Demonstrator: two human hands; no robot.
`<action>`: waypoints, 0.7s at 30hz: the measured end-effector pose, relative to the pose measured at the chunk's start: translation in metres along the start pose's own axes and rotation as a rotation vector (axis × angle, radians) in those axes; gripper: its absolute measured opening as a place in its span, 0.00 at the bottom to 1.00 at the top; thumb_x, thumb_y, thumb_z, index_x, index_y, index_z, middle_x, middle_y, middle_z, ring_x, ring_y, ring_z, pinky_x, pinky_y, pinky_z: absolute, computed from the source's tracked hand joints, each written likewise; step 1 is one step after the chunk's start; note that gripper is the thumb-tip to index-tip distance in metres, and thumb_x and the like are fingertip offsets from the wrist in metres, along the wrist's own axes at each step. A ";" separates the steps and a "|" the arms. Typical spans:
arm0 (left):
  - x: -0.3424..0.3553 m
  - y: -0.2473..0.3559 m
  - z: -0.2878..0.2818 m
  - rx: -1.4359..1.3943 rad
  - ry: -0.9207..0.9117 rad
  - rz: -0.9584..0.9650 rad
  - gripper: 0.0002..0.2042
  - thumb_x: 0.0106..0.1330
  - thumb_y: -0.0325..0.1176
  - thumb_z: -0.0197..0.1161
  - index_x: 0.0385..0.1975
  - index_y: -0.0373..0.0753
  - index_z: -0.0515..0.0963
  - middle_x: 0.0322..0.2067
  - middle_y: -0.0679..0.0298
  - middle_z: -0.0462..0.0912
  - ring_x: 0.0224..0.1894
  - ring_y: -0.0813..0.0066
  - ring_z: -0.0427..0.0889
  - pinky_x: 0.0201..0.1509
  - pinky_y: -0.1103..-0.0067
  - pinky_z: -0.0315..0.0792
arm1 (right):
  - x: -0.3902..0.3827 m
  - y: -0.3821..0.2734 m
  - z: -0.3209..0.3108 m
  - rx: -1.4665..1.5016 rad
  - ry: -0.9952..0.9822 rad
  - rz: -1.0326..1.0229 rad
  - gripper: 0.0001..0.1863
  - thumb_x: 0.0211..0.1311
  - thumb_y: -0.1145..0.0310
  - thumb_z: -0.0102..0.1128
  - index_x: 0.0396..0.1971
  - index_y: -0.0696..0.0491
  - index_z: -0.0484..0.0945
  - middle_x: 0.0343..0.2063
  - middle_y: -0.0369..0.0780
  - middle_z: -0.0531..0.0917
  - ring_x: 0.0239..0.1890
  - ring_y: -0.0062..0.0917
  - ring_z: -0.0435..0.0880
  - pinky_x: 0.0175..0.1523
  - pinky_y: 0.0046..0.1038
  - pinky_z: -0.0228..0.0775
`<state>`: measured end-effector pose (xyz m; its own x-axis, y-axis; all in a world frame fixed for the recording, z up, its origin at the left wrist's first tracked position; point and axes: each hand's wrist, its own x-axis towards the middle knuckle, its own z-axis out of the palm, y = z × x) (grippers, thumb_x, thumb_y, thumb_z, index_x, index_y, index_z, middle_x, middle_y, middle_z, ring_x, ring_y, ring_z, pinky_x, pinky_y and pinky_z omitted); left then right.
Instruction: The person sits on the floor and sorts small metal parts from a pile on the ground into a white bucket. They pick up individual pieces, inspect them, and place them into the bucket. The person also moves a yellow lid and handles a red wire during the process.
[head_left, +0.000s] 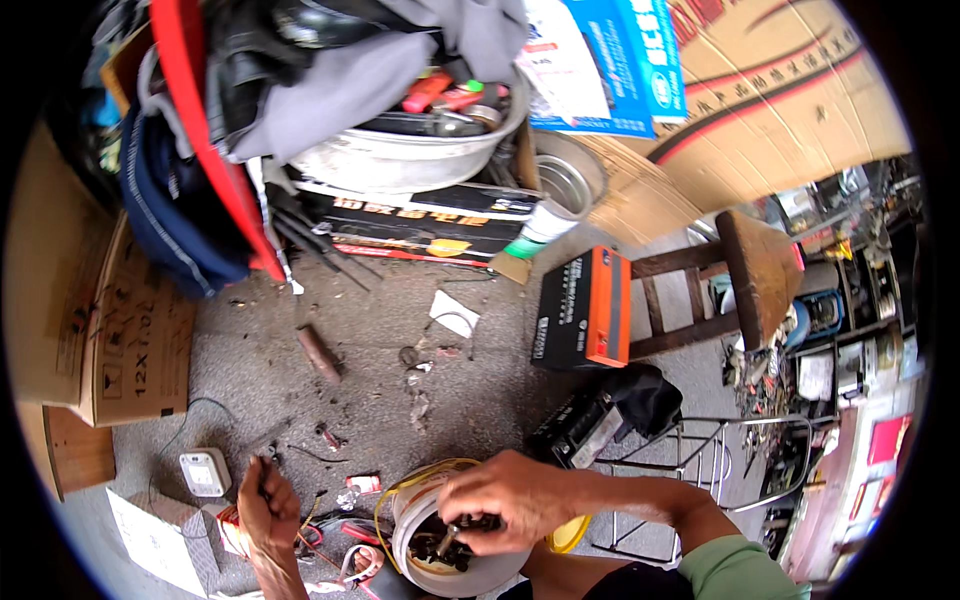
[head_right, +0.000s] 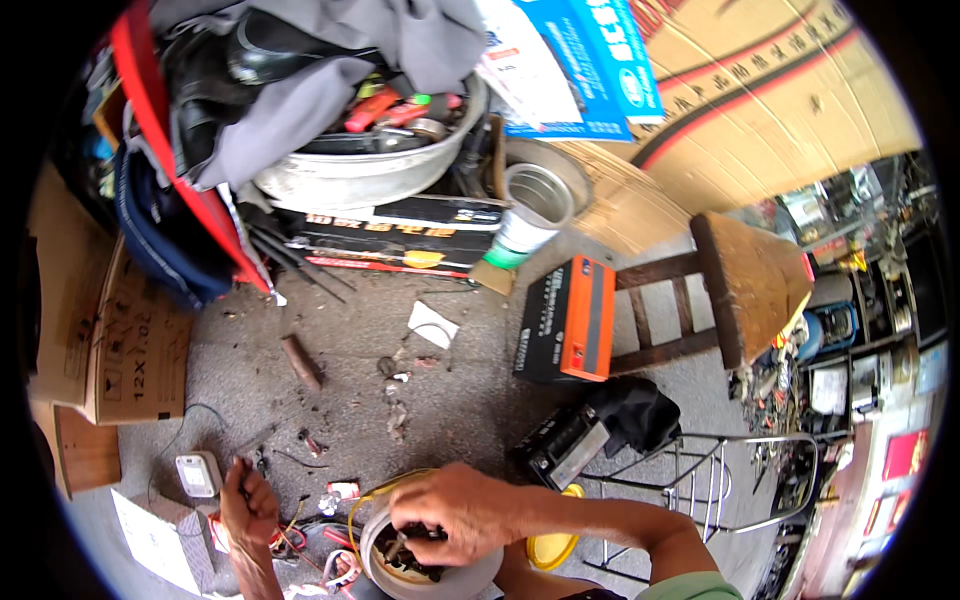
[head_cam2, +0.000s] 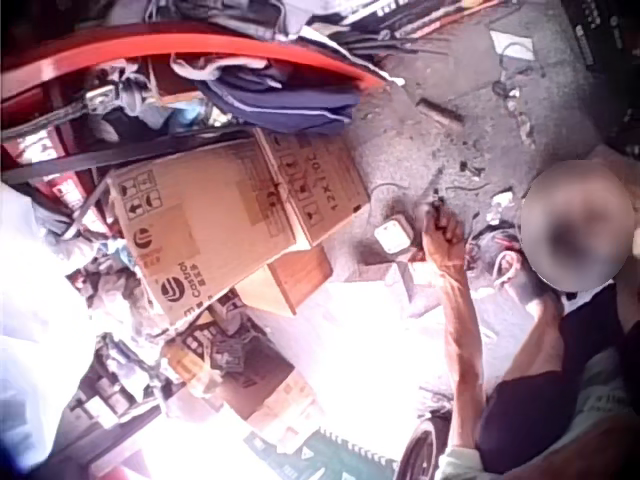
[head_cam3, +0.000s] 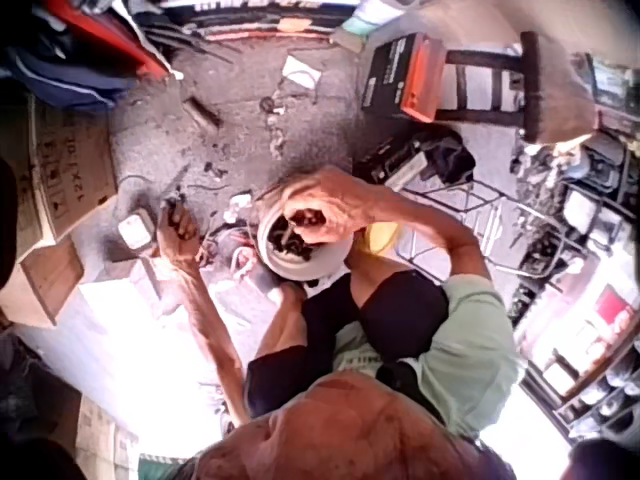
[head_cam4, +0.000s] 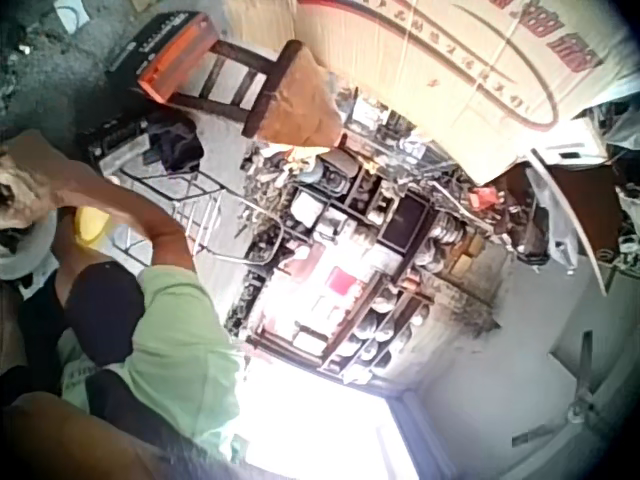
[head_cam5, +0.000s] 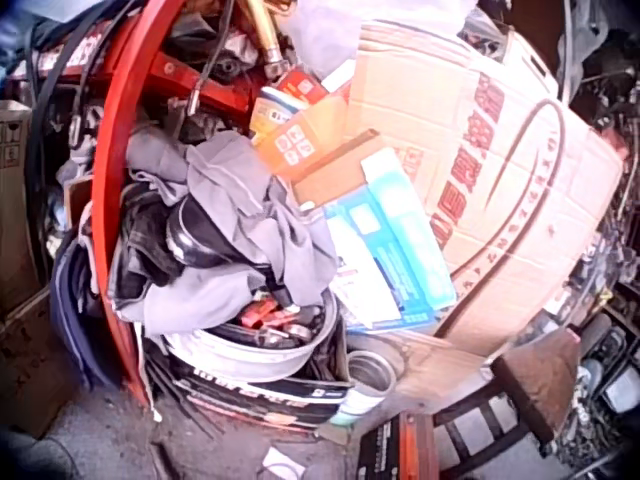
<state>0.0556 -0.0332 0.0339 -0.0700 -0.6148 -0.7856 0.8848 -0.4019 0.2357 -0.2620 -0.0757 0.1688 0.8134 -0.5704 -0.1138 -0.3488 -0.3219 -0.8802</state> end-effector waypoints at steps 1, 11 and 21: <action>-0.003 -0.008 -0.009 -0.007 0.011 -0.022 0.11 0.68 0.43 0.50 0.28 0.45 0.72 0.13 0.74 0.59 0.10 0.85 0.52 0.10 0.85 0.46 | -0.009 -0.002 0.009 0.002 -0.014 0.011 0.12 0.51 0.66 0.61 0.35 0.53 0.73 0.36 0.35 0.78 0.30 0.27 0.79 0.31 0.28 0.69; -0.022 -0.057 -0.023 0.002 -0.040 -0.115 0.16 0.67 0.47 0.50 0.22 0.44 0.68 0.19 0.67 0.68 0.15 0.80 0.60 0.12 0.84 0.51 | -0.040 0.034 -0.001 0.162 0.249 0.455 0.12 0.57 0.63 0.58 0.34 0.56 0.76 0.32 0.41 0.80 0.28 0.24 0.81 0.31 0.25 0.73; -0.017 -0.080 -0.014 0.018 -0.091 -0.179 0.17 0.66 0.47 0.51 0.20 0.43 0.68 0.19 0.67 0.70 0.14 0.79 0.60 0.12 0.83 0.51 | 0.005 0.234 -0.089 -0.352 0.698 0.856 0.22 0.53 0.70 0.52 0.51 0.55 0.70 0.38 0.54 0.79 0.41 0.42 0.79 0.50 0.38 0.69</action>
<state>-0.0076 0.0190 0.0200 -0.2677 -0.5906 -0.7612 0.8463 -0.5218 0.1072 -0.3810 -0.2207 0.0036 -0.1467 -0.9609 -0.2346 -0.8607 0.2409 -0.4485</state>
